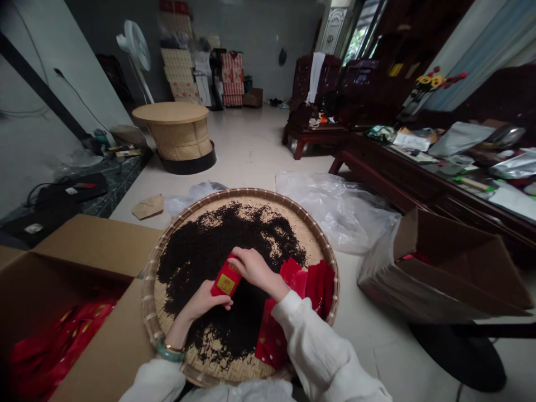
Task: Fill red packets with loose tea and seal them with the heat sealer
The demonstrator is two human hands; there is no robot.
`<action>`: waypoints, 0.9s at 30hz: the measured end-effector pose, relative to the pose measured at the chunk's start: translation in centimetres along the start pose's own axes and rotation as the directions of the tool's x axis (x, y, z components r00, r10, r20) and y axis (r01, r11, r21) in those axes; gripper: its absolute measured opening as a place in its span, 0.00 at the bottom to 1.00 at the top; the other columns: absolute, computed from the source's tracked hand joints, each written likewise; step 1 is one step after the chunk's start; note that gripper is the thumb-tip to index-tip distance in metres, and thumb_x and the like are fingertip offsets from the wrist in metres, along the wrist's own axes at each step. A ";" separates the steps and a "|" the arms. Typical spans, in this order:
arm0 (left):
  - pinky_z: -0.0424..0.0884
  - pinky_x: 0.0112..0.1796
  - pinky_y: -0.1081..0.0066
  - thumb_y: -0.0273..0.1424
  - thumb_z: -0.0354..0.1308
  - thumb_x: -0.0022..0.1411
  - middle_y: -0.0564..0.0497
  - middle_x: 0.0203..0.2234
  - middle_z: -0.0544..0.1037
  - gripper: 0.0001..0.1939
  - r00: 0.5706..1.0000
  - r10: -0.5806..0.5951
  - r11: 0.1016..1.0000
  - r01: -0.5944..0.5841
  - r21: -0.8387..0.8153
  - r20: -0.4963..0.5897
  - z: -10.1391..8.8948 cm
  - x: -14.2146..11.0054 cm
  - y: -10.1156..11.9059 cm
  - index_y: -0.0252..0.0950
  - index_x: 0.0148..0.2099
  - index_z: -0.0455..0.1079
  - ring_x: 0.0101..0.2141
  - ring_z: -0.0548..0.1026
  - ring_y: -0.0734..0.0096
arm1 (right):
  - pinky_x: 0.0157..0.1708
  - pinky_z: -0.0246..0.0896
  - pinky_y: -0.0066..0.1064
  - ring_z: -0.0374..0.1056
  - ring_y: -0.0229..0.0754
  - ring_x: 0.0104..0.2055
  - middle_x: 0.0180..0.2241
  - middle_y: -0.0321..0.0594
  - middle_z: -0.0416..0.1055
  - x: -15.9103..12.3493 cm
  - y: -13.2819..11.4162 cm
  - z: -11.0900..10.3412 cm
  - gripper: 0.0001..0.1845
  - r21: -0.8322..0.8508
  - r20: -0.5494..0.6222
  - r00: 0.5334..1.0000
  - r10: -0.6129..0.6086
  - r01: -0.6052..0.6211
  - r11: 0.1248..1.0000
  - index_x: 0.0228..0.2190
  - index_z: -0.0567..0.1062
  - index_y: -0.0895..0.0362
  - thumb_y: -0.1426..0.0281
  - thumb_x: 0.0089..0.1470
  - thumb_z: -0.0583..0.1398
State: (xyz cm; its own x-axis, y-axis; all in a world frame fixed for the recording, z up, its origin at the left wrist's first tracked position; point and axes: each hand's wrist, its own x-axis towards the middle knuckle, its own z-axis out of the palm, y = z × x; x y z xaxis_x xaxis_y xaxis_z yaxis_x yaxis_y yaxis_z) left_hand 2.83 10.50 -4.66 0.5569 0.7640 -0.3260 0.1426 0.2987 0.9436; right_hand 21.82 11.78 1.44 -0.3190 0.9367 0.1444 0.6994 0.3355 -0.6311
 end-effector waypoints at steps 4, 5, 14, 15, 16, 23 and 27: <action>0.71 0.32 0.67 0.29 0.65 0.47 0.45 0.23 0.79 0.08 0.998 0.066 0.991 -0.065 0.114 -0.007 -0.1 0.1 -0.1 0.29 0.28 0.74 0.26 0.77 0.64 | 0.24 0.46 0.24 0.56 0.33 0.22 0.21 0.31 0.62 -0.2 0.3 0.2 0.12 0.091 0.018 1.000 0.013 -0.015 0.996 0.25 0.66 0.58 0.69 0.60 0.55; 0.72 0.34 0.67 0.29 0.66 0.45 0.44 0.26 0.80 0.09 0.997 0.082 0.991 -0.079 0.109 -0.016 -0.1 0.2 -0.1 0.29 0.30 0.74 0.29 0.77 0.63 | 0.24 0.47 0.24 0.57 0.33 0.23 0.22 0.31 0.63 -0.3 0.2 0.3 0.11 0.100 0.024 1.000 0.006 -0.009 0.995 0.26 0.66 0.58 0.69 0.61 0.55; 0.74 0.30 0.68 0.31 0.69 0.42 0.42 0.30 0.80 0.20 0.999 -0.028 0.995 0.032 -0.098 0.039 0.3 0.5 -0.2 0.27 0.38 0.73 0.26 0.78 0.64 | 0.28 0.50 0.25 0.65 0.36 0.28 0.28 0.37 0.71 -0.9 -0.8 0.3 0.10 -0.187 0.112 0.973 -0.204 0.222 0.957 0.35 0.71 0.56 0.62 0.61 0.55; 0.73 0.30 0.69 0.32 0.69 0.42 0.43 0.29 0.80 0.19 0.999 -0.024 0.994 0.028 -0.109 0.040 0.3 0.5 -0.2 0.27 0.37 0.73 0.25 0.78 0.65 | 0.27 0.49 0.26 0.65 0.36 0.28 0.27 0.37 0.71 -0.9 -0.7 0.3 0.12 -0.210 0.075 0.970 -0.230 0.241 0.947 0.34 0.72 0.56 0.61 0.61 0.56; 0.73 0.29 0.69 0.32 0.70 0.42 0.43 0.28 0.80 0.19 0.999 -0.021 0.992 0.026 -0.122 0.041 0.3 0.5 -0.2 0.27 0.37 0.74 0.24 0.77 0.66 | 0.27 0.48 0.26 0.64 0.35 0.27 0.26 0.37 0.70 -0.9 -0.4 0.4 0.13 -0.225 0.033 0.965 -0.260 0.260 0.939 0.32 0.71 0.57 0.60 0.60 0.56; 0.72 0.27 0.71 0.31 0.70 0.41 0.42 0.28 0.80 0.18 1.000 -0.016 0.989 0.017 -0.150 0.013 -0.1 0.3 -0.2 0.27 0.35 0.74 0.23 0.77 0.66 | 0.23 0.46 0.26 0.54 0.33 0.21 0.19 0.35 0.60 -0.2 1.7 0.9 0.26 -0.146 -0.298 0.913 -0.279 0.245 0.958 0.18 0.65 0.59 0.55 0.61 0.52; 0.74 0.33 0.68 0.30 0.70 0.40 0.41 0.31 0.81 0.19 0.995 0.033 0.987 -0.047 -0.156 -0.090 -0.2 0.4 -0.2 0.28 0.36 0.75 0.28 0.79 0.63 | 0.36 0.56 0.29 0.62 0.39 0.33 0.29 0.42 0.67 -0.2 1.4 -0.4 0.20 -0.089 -0.410 0.901 -0.144 0.117 0.989 0.26 0.72 0.59 0.58 0.61 0.53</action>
State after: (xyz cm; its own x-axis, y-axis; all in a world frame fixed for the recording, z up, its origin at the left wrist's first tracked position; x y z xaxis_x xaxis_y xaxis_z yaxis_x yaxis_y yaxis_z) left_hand 2.84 10.89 -4.99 0.4854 0.8217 -0.2986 -0.0132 0.3484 0.9372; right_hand 23.12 12.13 0.81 -0.1253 0.8365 0.5335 0.7110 0.4507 -0.5398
